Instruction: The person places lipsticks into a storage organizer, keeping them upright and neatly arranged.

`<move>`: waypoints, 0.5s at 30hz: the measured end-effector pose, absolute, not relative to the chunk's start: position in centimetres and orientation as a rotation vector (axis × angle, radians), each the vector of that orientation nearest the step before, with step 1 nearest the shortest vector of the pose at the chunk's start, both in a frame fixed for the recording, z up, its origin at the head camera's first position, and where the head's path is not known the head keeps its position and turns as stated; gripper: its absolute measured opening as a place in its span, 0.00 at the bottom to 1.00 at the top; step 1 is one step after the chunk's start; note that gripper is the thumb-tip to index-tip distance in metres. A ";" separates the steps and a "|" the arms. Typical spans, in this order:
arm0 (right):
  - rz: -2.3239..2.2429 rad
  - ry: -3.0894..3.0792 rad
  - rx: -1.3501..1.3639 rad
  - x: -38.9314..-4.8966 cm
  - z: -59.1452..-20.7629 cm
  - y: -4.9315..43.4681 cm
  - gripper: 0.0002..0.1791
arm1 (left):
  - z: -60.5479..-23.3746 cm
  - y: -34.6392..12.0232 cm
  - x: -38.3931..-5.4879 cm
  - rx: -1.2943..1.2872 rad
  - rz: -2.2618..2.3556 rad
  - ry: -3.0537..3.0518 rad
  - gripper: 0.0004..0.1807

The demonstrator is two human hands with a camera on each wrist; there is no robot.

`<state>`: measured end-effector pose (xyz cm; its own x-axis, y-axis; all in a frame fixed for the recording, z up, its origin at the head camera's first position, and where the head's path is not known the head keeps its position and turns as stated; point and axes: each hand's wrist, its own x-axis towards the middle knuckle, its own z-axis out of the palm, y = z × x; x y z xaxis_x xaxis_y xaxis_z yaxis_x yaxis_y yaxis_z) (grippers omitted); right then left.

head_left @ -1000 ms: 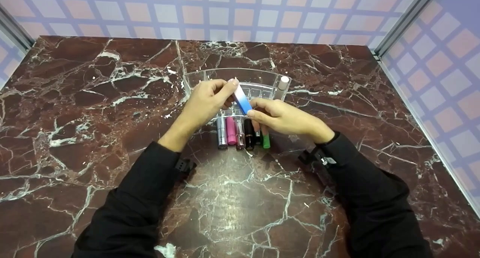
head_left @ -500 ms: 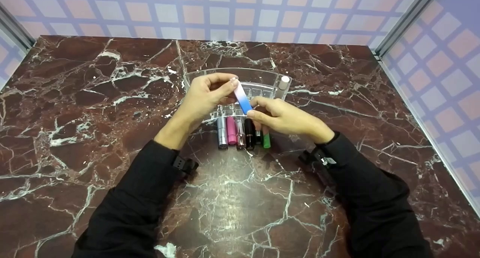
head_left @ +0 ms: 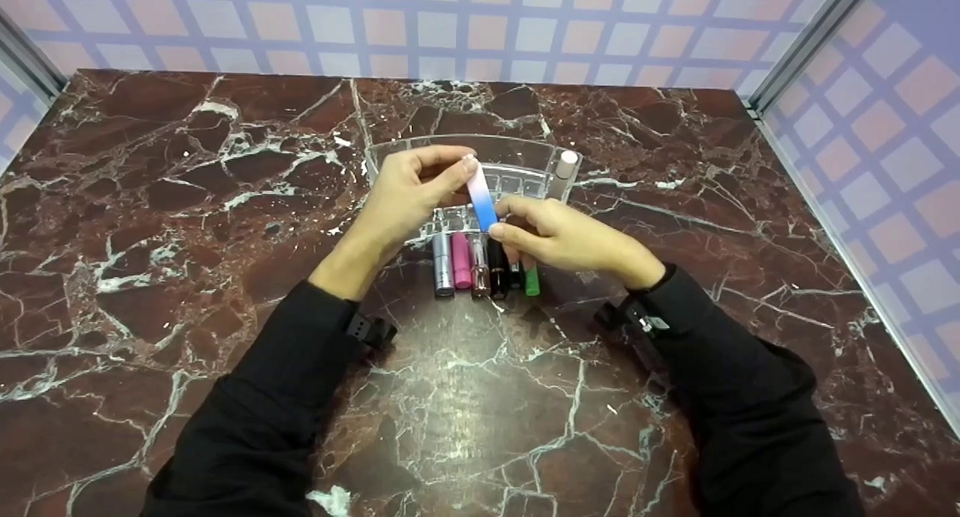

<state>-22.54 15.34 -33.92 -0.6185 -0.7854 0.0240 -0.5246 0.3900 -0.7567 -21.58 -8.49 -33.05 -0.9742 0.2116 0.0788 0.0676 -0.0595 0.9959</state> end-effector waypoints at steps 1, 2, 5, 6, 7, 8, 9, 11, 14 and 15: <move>-1.077 2.319 -1.149 -22.5 -33.9 15.3 0.14 | -33.0 -8.5 -21.6 0.318 2.201 2.077 0.16; -1.079 2.322 -1.158 -22.5 -33.9 15.2 0.14 | -33.0 -8.4 -21.5 0.326 2.207 2.069 0.16; -1.075 2.326 -1.187 -22.4 -34.1 15.1 0.12 | -33.0 -8.3 -21.4 0.345 2.224 2.038 0.16; -1.072 2.326 -1.197 -22.4 -34.1 15.0 0.12 | -33.0 -8.3 -21.4 0.354 2.226 2.030 0.16; -1.071 2.324 -1.204 -22.4 -34.1 15.0 0.11 | -33.0 -8.3 -21.4 0.364 2.228 2.023 0.17; -1.073 2.322 -1.212 -22.3 -34.1 14.9 0.11 | -33.0 -8.3 -21.4 0.374 2.226 2.024 0.17; -1.076 2.317 -1.216 -22.3 -34.1 14.9 0.11 | -33.0 -8.2 -21.3 0.383 2.222 2.028 0.17; -1.085 2.300 -1.218 -22.2 -34.1 14.9 0.12 | -33.1 -8.2 -21.3 0.402 2.208 2.041 0.17; -1.092 2.279 -1.203 -22.2 -34.1 14.9 0.14 | -33.1 -8.2 -21.4 0.410 2.183 2.057 0.18; -1.090 2.274 -1.191 -22.1 -34.1 14.9 0.14 | -33.1 -8.2 -21.4 0.415 2.179 2.053 0.18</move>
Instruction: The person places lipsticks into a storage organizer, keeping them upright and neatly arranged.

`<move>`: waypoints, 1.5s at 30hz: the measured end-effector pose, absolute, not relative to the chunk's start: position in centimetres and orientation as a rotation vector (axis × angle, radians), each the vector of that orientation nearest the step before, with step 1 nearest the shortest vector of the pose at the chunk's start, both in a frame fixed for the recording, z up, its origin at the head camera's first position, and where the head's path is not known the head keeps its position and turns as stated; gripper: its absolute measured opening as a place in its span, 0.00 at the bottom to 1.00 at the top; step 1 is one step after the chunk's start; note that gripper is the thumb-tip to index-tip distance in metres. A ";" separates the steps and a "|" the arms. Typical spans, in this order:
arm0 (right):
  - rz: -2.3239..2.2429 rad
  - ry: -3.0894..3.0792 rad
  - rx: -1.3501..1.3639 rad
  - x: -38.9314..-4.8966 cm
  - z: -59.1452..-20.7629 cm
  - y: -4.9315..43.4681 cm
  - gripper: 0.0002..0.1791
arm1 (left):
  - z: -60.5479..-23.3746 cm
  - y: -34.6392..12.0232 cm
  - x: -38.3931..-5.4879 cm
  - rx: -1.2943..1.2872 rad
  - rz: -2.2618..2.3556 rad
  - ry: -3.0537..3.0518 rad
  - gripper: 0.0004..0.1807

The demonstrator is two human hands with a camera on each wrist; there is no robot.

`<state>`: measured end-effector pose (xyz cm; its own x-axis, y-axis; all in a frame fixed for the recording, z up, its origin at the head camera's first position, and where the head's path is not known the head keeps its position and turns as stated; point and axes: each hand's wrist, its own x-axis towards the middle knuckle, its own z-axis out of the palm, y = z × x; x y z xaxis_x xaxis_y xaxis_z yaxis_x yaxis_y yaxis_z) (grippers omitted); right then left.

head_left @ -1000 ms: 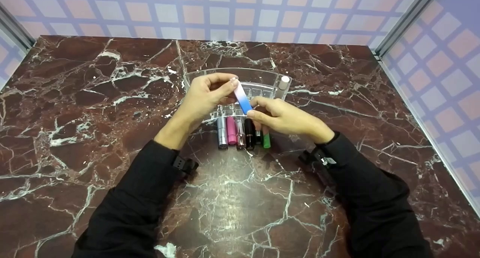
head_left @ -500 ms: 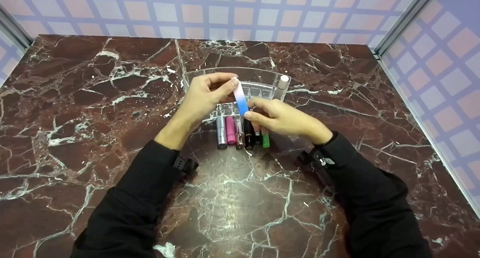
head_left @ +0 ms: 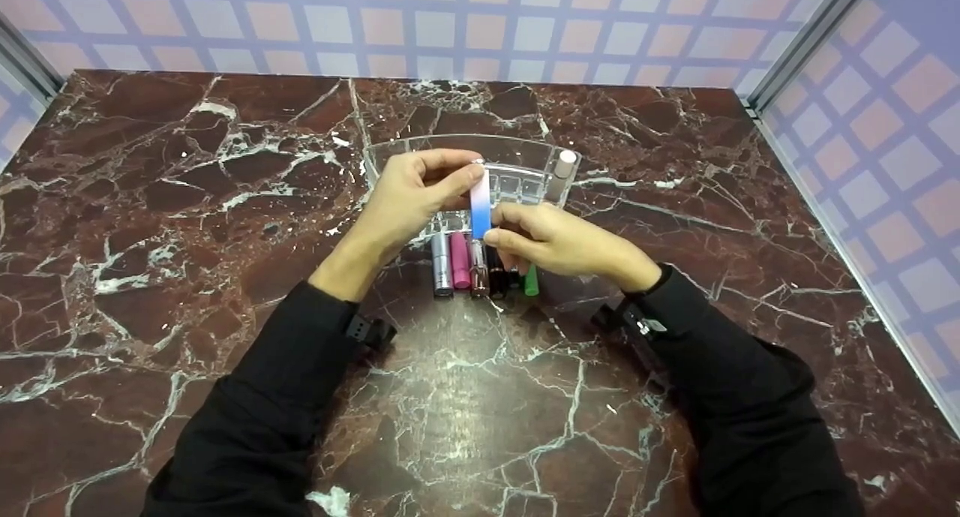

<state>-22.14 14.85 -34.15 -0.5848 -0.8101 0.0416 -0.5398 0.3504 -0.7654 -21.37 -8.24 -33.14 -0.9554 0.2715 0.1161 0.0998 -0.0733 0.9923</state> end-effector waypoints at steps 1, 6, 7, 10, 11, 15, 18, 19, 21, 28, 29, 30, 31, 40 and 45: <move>-1.086 2.272 -1.181 -22.1 -34.1 14.9 0.14 | -33.1 -8.2 -21.4 0.417 2.171 2.047 0.19; -1.071 2.263 -1.152 -21.8 -34.0 14.8 0.15 | -33.1 -8.1 -21.2 0.423 2.156 1.978 0.19; -1.069 2.263 -1.152 -21.8 -34.0 14.8 0.14 | -33.1 -8.1 -21.2 0.424 2.148 1.977 0.19; -1.066 2.264 -1.147 -21.7 -34.0 14.6 0.15 | -33.1 -8.1 -21.2 0.441 2.129 1.983 0.18; -1.065 2.268 -1.147 -21.7 -34.0 14.6 0.15 | -33.1 -8.0 -21.2 0.448 2.123 1.988 0.18; -1.068 2.282 -1.151 -21.7 -34.0 14.5 0.14 | -33.1 -8.0 -21.2 0.458 2.107 2.013 0.17; -1.069 2.293 -1.152 -21.7 -34.0 14.5 0.13 | -33.1 -8.0 -21.2 0.450 2.107 2.029 0.17; -1.068 2.296 -1.151 -21.7 -34.0 14.5 0.13 | -33.1 -8.0 -21.2 0.449 2.104 2.036 0.17; -1.066 2.298 -1.149 -21.6 -34.0 14.5 0.12 | -33.1 -8.0 -21.2 0.448 2.098 2.046 0.17; -1.051 2.314 -1.164 -21.7 -33.8 14.6 0.12 | -33.1 -8.1 -21.2 0.456 2.102 2.057 0.15; -1.051 2.315 -1.167 -21.7 -33.7 14.6 0.12 | -33.1 -8.1 -21.2 0.461 2.103 2.065 0.15; -1.048 2.317 -1.172 -21.7 -33.7 14.7 0.12 | -33.1 -8.1 -21.2 0.464 2.104 2.070 0.15; -1.045 2.322 -1.178 -21.8 -33.7 14.7 0.13 | -33.1 -8.2 -21.2 0.467 2.107 2.075 0.15; -0.999 2.432 -1.178 -22.3 -33.0 15.6 0.15 | -32.2 -9.2 -21.3 0.485 2.069 2.324 0.16; -0.928 2.547 -1.199 -22.8 -32.3 16.5 0.13 | -31.5 -10.2 -21.3 0.446 2.040 2.453 0.17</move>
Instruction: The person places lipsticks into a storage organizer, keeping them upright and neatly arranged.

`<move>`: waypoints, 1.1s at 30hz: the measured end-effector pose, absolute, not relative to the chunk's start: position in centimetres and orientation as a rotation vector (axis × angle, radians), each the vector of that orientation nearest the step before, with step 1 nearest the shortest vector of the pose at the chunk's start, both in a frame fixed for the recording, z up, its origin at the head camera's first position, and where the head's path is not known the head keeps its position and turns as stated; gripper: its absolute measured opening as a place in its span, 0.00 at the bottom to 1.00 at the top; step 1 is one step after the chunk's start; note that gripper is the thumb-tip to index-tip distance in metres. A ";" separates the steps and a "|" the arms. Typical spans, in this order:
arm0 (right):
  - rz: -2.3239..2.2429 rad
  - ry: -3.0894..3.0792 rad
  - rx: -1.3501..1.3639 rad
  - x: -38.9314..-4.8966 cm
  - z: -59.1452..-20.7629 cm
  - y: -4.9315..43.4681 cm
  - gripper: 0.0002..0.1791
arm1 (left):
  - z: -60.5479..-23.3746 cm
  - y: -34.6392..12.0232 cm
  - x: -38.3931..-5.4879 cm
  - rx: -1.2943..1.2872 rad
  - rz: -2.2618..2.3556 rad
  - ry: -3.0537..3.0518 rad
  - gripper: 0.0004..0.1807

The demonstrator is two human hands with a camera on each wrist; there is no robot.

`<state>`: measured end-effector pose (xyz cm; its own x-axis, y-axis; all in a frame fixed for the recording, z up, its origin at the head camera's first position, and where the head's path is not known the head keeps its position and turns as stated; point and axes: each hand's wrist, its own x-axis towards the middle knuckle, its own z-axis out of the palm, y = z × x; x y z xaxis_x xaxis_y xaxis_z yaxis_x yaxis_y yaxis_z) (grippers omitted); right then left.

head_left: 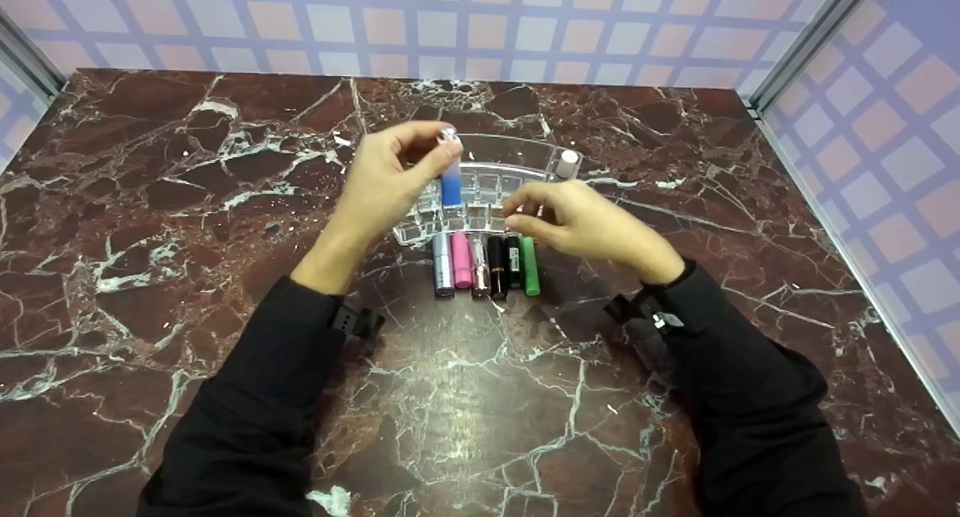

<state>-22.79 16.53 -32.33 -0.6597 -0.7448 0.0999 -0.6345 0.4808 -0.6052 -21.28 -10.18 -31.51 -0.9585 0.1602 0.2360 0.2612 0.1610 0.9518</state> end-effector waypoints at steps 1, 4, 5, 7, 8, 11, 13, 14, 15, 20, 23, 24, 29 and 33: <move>-0.897 2.579 -1.202 -22.9 -32.2 16.7 0.13 | -31.4 -10.4 -21.3 -0.413 -1.923 -2.333 0.17; -0.779 2.666 -1.200 -23.2 -32.1 17.3 0.12 | -31.2 -10.9 -21.3 -0.406 -1.876 -2.319 0.17; -0.737 2.691 -1.192 -23.3 -32.1 17.5 0.12 | -31.2 -11.1 -21.3 -0.407 -1.863 -2.312 0.17; -0.660 2.727 -1.171 -23.4 -32.1 17.7 0.12 | -31.2 -11.3 -21.5 -0.407 -1.842 -2.301 0.17; -0.621 2.743 -1.160 -23.5 -32.0 17.8 0.12 | -31.3 -11.4 -21.5 -0.408 -1.830 -2.294 0.17; -0.518 2.780 -1.112 -23.5 -32.0 18.0 0.10 | -31.5 -11.7 -21.8 -0.399 -1.789 -2.297 0.17; -0.454 2.800 -1.085 -23.5 -32.0 18.2 0.08 | -31.6 -12.0 -21.9 -0.378 -1.757 -2.317 0.17; -0.428 2.809 -1.072 -23.5 -31.9 18.3 0.08 | -31.6 -12.1 -22.0 -0.367 -1.745 -2.326 0.17; -0.403 2.815 -1.053 -23.5 -31.9 18.3 0.07 | -31.6 -12.2 -22.1 -0.355 -1.734 -2.334 0.17; -0.333 2.818 -0.997 -23.7 -32.2 18.4 0.08 | -31.6 -12.6 -22.2 -0.310 -1.685 -2.371 0.16; -0.316 2.810 -0.979 -23.8 -32.4 18.3 0.08 | -31.7 -12.8 -22.4 -0.288 -1.642 -2.399 0.16; -0.310 2.810 -0.974 -23.8 -32.4 18.3 0.07 | -31.8 -12.9 -22.5 -0.280 -1.629 -2.409 0.16; -0.300 2.812 -0.958 -23.8 -32.6 18.2 0.07 | -32.0 -13.4 -22.7 -0.262 -1.566 -2.456 0.17; -0.296 2.822 -0.960 -23.9 -32.7 18.2 0.07 | -32.1 -13.5 -22.7 -0.276 -1.556 -2.483 0.17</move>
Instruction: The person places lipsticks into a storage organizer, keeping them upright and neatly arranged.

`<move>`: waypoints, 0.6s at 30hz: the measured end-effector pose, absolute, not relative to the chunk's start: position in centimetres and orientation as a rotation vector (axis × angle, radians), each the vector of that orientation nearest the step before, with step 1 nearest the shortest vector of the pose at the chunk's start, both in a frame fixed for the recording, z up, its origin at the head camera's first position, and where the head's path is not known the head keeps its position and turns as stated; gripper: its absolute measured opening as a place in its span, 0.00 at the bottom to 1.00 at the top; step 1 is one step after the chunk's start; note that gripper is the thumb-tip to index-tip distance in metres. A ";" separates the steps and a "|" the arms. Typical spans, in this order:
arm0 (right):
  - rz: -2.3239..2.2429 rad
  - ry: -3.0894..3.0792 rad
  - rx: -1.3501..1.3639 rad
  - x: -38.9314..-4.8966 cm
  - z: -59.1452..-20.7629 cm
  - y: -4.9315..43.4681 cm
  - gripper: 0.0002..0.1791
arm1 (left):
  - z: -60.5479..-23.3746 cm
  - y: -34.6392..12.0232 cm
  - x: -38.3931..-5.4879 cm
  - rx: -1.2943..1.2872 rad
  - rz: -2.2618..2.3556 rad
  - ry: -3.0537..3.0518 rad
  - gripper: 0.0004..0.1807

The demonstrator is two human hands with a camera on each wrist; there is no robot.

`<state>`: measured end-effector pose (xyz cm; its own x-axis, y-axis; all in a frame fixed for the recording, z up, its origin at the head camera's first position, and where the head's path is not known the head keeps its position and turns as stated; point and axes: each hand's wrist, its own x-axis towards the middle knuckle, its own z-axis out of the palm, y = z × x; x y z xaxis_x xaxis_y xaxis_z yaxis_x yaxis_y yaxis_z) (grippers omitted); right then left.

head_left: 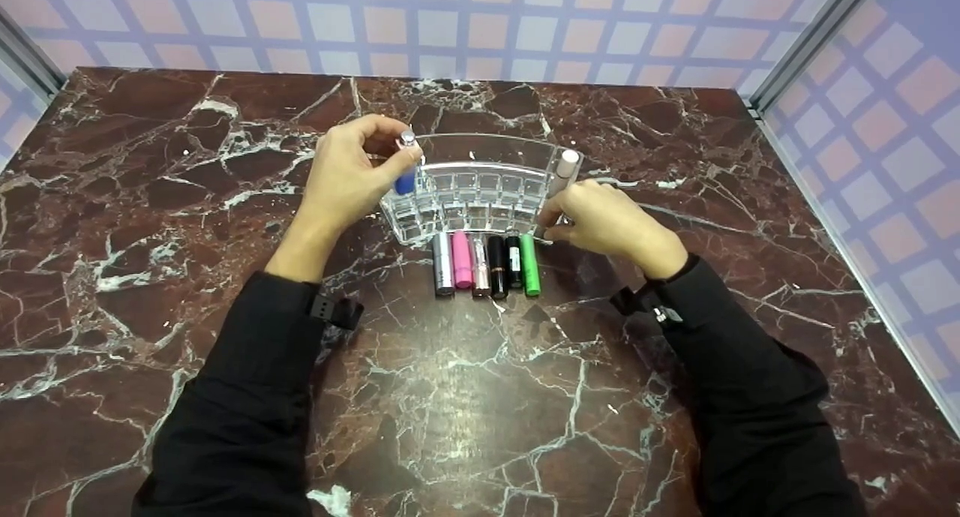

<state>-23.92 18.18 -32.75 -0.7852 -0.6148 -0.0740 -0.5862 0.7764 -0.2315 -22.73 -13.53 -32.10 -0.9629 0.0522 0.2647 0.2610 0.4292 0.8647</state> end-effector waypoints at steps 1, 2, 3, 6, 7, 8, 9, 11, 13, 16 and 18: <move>-0.294 2.825 -0.962 -23.9 -32.8 18.2 0.07 | -32.1 -13.5 -22.7 -0.281 -1.555 -2.487 0.17; -0.293 2.826 -0.965 -23.9 -32.8 18.2 0.07 | -32.1 -13.6 -22.7 -0.285 -1.555 -2.493 0.16; -0.292 2.828 -0.966 -23.9 -32.8 18.2 0.07 | -32.1 -13.6 -22.7 -0.289 -1.554 -2.498 0.16; -0.295 2.829 -0.969 -23.9 -32.8 18.2 0.07 | -32.1 -13.6 -22.7 -0.292 -1.539 -2.513 0.16; -0.296 2.829 -0.970 -23.9 -32.8 18.2 0.07 | -32.2 -13.7 -22.7 -0.291 -1.534 -2.516 0.15; -0.299 2.829 -0.970 -23.9 -32.8 18.2 0.07 | -32.2 -13.7 -22.8 -0.290 -1.530 -2.521 0.15; -0.299 2.829 -0.973 -23.9 -32.8 18.2 0.07 | -32.2 -13.7 -22.8 -0.288 -1.527 -2.525 0.15; -0.303 2.828 -0.976 -23.9 -32.8 18.2 0.07 | -32.3 -13.8 -22.8 -0.286 -1.524 -2.532 0.15; -0.303 2.826 -0.982 -23.9 -32.8 18.2 0.06 | -32.3 -13.9 -22.8 -0.288 -1.527 -2.532 0.14; -0.303 2.822 -0.992 -23.8 -32.8 18.3 0.05 | -32.4 -14.1 -22.8 -0.291 -1.528 -2.536 0.14; -0.302 2.820 -0.995 -23.8 -32.8 18.3 0.05 | -32.4 -14.2 -22.8 -0.293 -1.516 -2.548 0.14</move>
<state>-23.80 18.28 -32.75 -0.7728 -0.6317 -0.0609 -0.6045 0.7619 -0.2325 -22.83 -14.23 -32.45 -0.9676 0.0848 0.2376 0.2493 0.4661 0.8489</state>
